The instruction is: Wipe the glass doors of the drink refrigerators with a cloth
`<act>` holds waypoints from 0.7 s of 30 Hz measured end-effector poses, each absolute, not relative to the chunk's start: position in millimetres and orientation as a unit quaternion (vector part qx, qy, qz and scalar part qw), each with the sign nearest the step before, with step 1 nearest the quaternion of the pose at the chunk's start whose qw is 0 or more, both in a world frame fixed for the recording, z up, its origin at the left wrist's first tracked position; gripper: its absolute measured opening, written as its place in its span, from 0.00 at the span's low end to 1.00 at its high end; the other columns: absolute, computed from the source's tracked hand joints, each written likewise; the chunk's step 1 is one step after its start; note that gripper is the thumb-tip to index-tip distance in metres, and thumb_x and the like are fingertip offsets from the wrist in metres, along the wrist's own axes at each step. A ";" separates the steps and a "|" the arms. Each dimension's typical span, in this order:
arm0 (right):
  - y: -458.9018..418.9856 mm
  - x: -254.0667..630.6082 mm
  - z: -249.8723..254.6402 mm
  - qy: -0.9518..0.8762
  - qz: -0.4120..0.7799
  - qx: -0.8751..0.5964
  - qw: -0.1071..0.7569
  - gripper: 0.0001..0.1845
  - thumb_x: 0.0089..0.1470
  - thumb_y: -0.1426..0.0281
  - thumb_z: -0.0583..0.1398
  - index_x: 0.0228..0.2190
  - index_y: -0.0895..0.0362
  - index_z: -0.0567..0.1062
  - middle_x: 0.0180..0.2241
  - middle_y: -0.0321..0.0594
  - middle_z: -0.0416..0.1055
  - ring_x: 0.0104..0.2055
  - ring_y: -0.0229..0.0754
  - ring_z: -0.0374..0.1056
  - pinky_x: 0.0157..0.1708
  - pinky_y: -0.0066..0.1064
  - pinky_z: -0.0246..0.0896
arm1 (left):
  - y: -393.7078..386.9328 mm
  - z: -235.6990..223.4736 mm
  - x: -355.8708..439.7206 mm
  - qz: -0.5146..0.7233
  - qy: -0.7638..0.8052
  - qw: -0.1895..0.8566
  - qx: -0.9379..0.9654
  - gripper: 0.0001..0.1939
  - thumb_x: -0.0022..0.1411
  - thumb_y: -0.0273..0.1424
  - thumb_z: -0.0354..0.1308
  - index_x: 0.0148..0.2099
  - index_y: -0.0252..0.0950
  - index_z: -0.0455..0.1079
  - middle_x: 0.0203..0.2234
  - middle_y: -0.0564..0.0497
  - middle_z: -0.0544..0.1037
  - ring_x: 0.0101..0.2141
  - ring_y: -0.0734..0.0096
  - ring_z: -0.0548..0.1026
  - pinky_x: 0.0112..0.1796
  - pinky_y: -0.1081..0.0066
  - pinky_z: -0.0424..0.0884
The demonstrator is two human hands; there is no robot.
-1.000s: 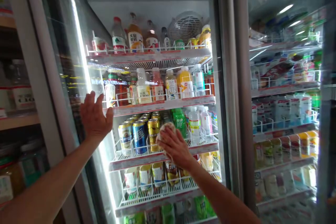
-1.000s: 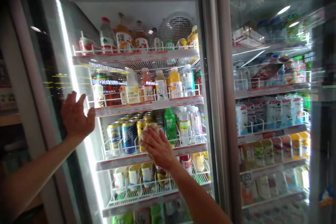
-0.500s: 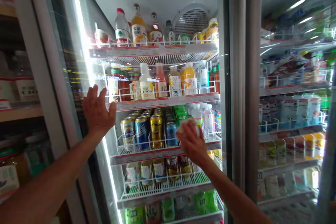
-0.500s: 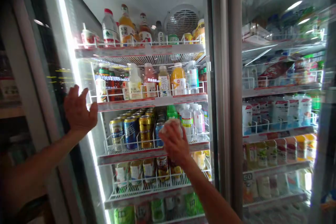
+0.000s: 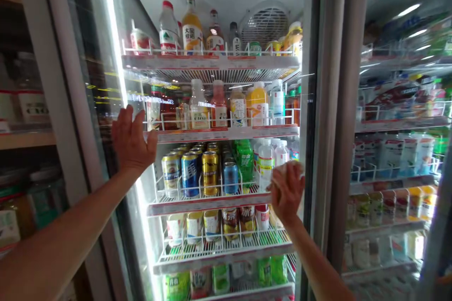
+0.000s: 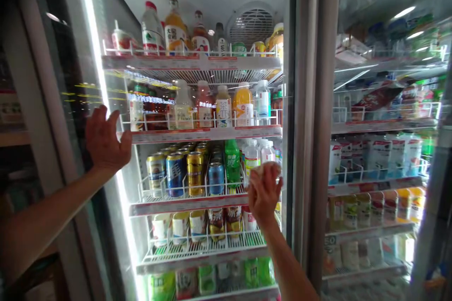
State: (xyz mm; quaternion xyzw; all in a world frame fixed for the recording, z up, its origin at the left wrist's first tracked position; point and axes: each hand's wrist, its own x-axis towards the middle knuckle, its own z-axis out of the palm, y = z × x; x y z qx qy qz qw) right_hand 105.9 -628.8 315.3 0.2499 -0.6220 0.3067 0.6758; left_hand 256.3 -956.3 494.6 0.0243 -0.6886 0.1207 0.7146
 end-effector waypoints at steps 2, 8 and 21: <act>-624.8 99.3 321.4 -0.599 0.358 0.175 0.694 0.23 0.52 0.72 0.54 0.51 0.53 0.66 0.62 0.45 0.46 0.63 0.55 0.44 0.55 0.58 0.45 | -956.4 494.3 256.7 0.115 -0.694 0.710 0.026 0.29 0.60 0.38 0.46 0.61 0.32 0.52 0.61 0.42 0.52 0.62 0.59 0.47 0.58 0.55 0.45; -679.9 140.8 297.6 -0.646 0.215 0.444 0.583 0.24 0.51 0.71 0.55 0.51 0.48 0.65 0.63 0.36 0.45 0.64 0.49 0.43 0.60 0.49 0.43 | -958.5 493.3 257.3 0.111 -0.710 0.695 0.030 0.29 0.61 0.38 0.46 0.62 0.32 0.50 0.63 0.45 0.48 0.62 0.62 0.45 0.59 0.55 0.43; -690.1 149.1 287.8 -0.649 0.253 0.411 0.588 0.26 0.51 0.73 0.54 0.53 0.48 0.63 0.63 0.37 0.44 0.64 0.50 0.41 0.59 0.50 0.44 | -960.6 492.8 257.5 0.112 -0.710 0.694 0.038 0.29 0.61 0.37 0.48 0.62 0.32 0.51 0.63 0.48 0.48 0.62 0.65 0.44 0.59 0.57 0.43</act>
